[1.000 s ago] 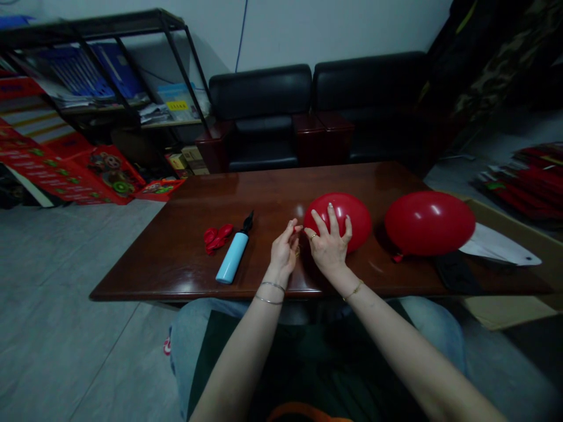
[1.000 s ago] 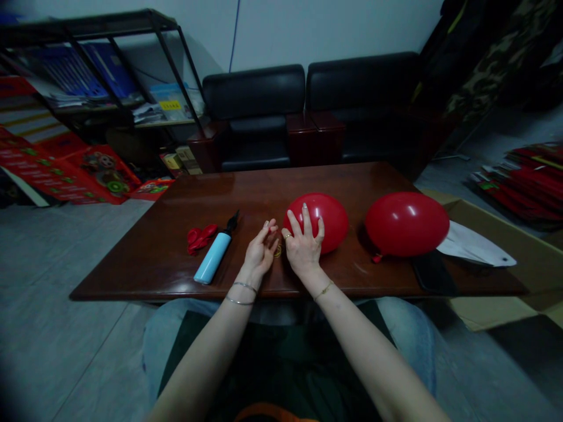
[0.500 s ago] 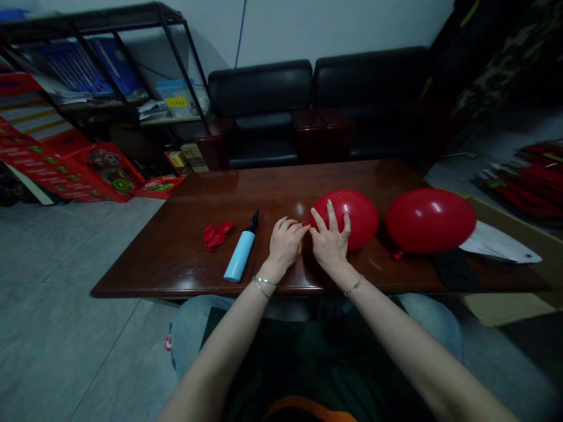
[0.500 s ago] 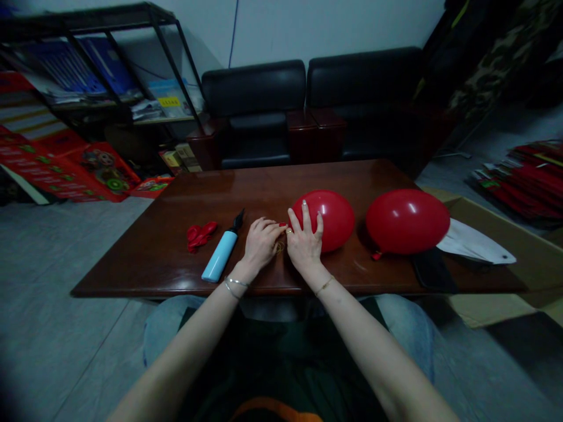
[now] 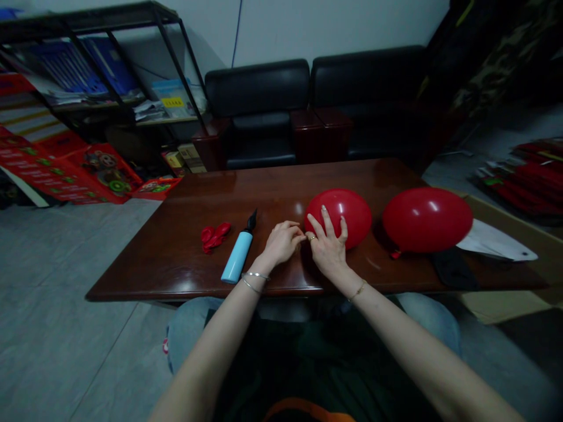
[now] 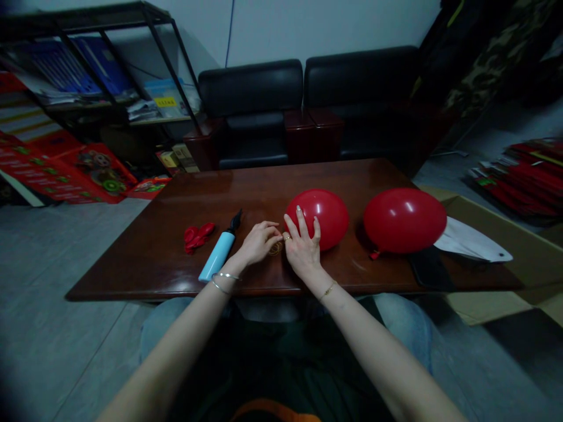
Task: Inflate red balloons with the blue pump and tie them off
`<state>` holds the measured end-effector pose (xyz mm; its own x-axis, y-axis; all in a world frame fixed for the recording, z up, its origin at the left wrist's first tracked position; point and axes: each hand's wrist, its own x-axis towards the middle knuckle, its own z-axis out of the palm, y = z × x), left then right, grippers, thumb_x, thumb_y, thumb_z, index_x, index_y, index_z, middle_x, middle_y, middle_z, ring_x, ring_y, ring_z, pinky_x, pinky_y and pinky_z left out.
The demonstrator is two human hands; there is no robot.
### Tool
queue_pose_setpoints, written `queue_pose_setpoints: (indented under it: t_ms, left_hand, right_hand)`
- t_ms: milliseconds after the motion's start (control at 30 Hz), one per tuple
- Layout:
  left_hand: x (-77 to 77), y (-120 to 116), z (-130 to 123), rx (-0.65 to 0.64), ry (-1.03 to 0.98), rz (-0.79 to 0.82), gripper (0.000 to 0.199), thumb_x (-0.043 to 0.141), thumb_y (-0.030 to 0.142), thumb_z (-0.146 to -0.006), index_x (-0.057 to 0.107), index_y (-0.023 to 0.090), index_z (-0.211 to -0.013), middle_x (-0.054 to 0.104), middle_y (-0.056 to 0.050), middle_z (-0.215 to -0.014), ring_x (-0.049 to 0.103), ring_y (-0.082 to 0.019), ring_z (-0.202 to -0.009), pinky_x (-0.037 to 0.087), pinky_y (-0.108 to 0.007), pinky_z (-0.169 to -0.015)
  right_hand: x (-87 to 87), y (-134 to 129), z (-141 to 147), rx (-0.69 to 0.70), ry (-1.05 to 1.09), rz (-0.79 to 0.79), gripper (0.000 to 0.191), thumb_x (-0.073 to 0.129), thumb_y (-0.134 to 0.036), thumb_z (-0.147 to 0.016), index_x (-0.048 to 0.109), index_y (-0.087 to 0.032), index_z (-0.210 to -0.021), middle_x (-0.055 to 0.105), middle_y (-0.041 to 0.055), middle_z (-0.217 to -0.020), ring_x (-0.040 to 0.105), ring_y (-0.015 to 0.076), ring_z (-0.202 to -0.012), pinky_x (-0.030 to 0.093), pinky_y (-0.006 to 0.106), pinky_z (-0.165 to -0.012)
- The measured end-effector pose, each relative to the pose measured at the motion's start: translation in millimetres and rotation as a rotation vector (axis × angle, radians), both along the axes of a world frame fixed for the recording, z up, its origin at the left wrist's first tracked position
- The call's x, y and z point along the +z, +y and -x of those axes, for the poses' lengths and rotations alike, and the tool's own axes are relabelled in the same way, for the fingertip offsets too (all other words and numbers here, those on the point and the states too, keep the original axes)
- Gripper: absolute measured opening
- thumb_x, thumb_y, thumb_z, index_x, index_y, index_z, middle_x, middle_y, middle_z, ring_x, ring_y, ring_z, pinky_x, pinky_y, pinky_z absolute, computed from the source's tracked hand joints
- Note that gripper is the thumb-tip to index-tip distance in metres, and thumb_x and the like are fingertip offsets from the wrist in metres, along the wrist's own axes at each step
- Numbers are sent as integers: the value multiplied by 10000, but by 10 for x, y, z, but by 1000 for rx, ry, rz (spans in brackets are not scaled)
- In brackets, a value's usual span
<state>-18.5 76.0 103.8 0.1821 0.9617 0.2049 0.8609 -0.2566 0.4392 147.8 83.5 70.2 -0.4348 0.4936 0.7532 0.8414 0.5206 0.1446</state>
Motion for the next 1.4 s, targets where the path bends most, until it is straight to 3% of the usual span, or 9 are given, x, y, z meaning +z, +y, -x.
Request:
queue_pose_setpoints:
  t_ms: [200,433,567,667,767,867,967,1100,1400]
  left_hand:
    - [-159,-30,71,38,-87,81,198,569,367,-969,715,239,-931,593,-46,-1377,524,-269,-1293,415,-459,-1119]
    - [-54,53,144,-39,40,193,262,586,439,-949,722,234,-858,645,-50,-1267,571,-276,-1190,447,-480,-1068]
    - [-20,66,91,-57,109,95,251,584,405,-958,716,215,-861,668,-73,-1197,571,-281,-1171,442,-470,-1066]
    - [-110,32,93,-110,6,-28,190,572,339,-972,719,220,-991,673,-64,-1210,559,-238,-1198,434,-390,-1083]
    - [-280,-31,168,118,-71,-118,190,581,319,-969,714,238,-1079,692,-61,-1175,570,-230,-1157,444,-378,-1052]
    - [-446,-84,211,359,34,-181,171,623,353,-941,741,261,-1023,678,-74,-1211,513,-283,-1205,403,-454,-1061]
    - [-549,-72,143,358,118,-178,185,648,409,-918,758,274,-984,655,-73,-1264,462,-320,-1243,332,-519,-1092]
    - [-610,41,-10,403,132,-114,236,672,474,-890,761,257,-920,666,-105,-1163,467,-337,-1189,318,-549,-1055]
    - [-597,128,-5,378,146,18,277,662,486,-898,721,223,-832,707,-82,-1010,541,-290,-1067,336,-502,-998]
  right_hand:
    - [-28,-32,-40,66,-45,51,178,579,-239,-948,745,-205,-1003,532,48,-1518,40,244,-1584,-177,551,-1238]
    - [-56,1,-75,109,-79,-26,225,562,-219,-962,760,-224,-857,582,-12,-1472,28,245,-1584,-137,559,-1252]
    - [-56,12,-85,122,-25,3,190,585,-188,-940,761,-230,-881,589,-10,-1464,38,236,-1584,-124,546,-1253]
    - [-68,20,-107,109,14,-2,181,594,-176,-930,753,-232,-867,611,-14,-1441,20,222,-1584,-108,528,-1255]
    - [-102,18,-147,84,33,-15,190,584,-164,-932,746,-232,-859,614,-19,-1437,19,210,-1583,-92,521,-1253]
    - [-139,4,-178,65,51,-20,194,578,-172,-940,746,-235,-868,617,-18,-1434,47,213,-1583,-79,527,-1249]
    - [-164,-9,-192,43,64,-23,205,567,-169,-945,747,-231,-870,613,-14,-1438,70,225,-1581,-70,536,-1244]
    - [-178,-13,-201,45,81,-3,218,556,-165,-942,755,-240,-892,606,-12,-1446,78,230,-1581,-58,554,-1241]
    - [-165,-37,-202,9,83,6,223,541,-213,-961,754,-252,-907,594,-15,-1459,88,237,-1581,-53,563,-1238]
